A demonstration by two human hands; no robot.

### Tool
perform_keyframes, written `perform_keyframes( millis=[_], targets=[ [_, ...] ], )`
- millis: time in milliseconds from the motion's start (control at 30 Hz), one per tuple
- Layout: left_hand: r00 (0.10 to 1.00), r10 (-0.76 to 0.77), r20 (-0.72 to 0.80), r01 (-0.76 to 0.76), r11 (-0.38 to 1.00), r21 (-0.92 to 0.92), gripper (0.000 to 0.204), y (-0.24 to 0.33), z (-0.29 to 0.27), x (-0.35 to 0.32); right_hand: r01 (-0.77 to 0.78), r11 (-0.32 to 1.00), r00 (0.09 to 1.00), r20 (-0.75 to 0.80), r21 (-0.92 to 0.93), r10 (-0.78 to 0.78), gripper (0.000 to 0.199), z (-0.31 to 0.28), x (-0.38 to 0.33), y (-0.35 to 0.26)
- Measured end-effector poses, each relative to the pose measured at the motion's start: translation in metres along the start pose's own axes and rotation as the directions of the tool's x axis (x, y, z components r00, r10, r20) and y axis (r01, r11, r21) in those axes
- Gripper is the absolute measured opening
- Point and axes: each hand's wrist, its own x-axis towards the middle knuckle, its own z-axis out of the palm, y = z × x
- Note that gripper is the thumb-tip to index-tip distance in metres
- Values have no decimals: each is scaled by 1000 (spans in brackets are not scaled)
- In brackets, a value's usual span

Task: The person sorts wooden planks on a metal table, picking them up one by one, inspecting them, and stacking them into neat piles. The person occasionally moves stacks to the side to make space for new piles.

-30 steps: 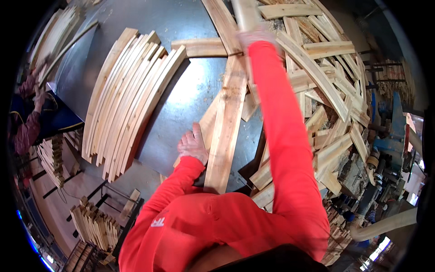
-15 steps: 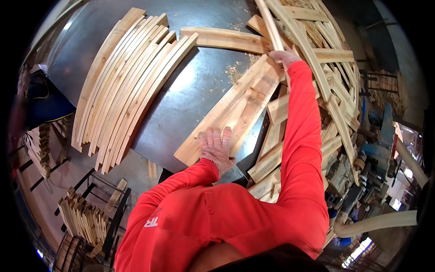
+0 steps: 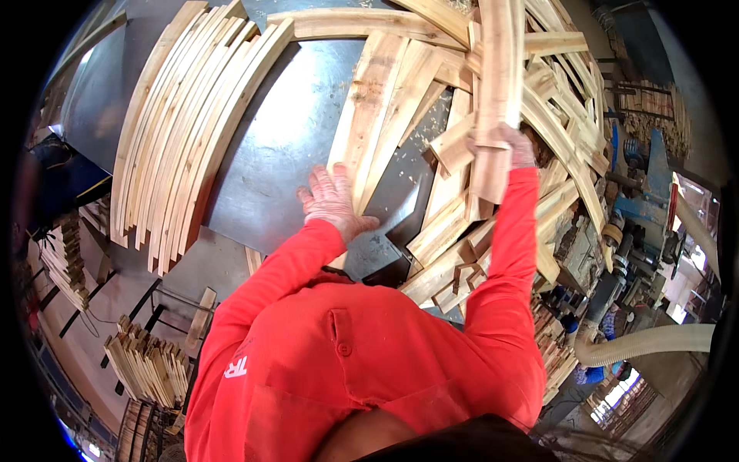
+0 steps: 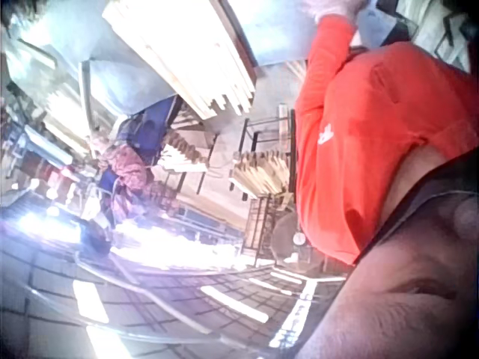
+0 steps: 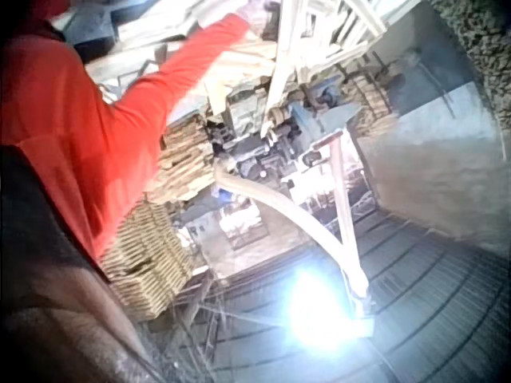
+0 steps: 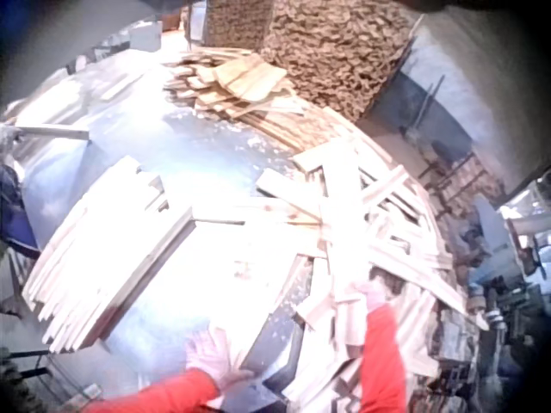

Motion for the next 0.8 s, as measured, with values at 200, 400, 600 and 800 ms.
perform_keyframes(
  millis=[200,400,600,800],
  targets=[
    [991,19,-132,-39,987,-154,104,-17,-2,16,-10,986,918,393,165,-56,64,12,-24,91],
    [872,483,-86,83,-318,-944,94,-117,-9,39,143,966,949,247,216,-195,79,50,-63,211],
    [861,499,-97,141,-418,-897,46,-151,34,71,281,949,953,159,-143,-258,69,134,-57,288],
    [956,274,-110,-202,335,-920,65,-149,4,39,97,854,992,118,-511,-42,98,157,-56,335]
  ],
)
